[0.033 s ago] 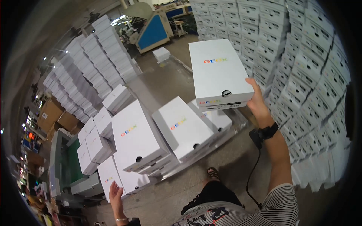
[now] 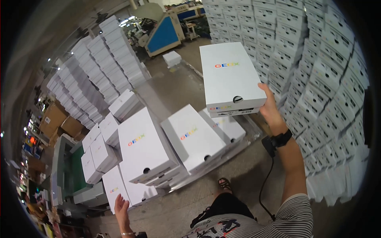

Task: Move and stack shoe boxes on a table and in storage stacks.

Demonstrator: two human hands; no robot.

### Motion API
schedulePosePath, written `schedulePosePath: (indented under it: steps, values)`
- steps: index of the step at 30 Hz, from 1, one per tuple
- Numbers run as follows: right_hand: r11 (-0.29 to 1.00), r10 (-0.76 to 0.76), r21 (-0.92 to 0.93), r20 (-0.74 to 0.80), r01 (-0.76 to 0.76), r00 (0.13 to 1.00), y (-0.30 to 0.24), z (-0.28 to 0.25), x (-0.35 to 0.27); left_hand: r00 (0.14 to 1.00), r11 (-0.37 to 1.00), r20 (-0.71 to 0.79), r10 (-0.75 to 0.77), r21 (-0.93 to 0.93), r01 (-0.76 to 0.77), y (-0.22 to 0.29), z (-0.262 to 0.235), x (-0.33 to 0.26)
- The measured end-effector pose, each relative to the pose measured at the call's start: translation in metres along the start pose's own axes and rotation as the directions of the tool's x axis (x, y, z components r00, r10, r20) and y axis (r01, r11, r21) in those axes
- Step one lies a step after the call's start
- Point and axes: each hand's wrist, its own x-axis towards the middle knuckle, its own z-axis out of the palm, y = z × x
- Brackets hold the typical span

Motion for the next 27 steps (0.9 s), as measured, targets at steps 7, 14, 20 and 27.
schedulePosePath:
  steps: [7, 14, 20, 27]
  values:
    - [0.978, -0.045, -0.199, 0.083, 0.061, 0.995, 0.053, 0.041, 0.141, 0.98, 0.989, -0.195, -0.042, 0.133, 0.069, -0.035, 0.005, -0.017]
    - [0.934, 0.284, -0.288, 0.244, -0.21, 0.927, 0.169, 0.014, 0.275, 0.866, 0.951, -0.405, -0.294, -0.037, 0.306, -0.005, 0.055, -0.036]
    - [0.281, 0.209, -0.925, 0.32, 0.256, 0.924, 0.287, -0.082, 0.322, 0.802, 0.936, -0.523, -0.288, 0.022, 0.351, -0.007, 0.051, -0.036]
    - [0.447, 0.192, -0.764, 0.589, 0.465, 0.785, 0.239, 0.089, 0.34, 0.827, 0.932, -0.533, -0.179, 0.178, 0.317, -0.013, 0.025, -0.007]
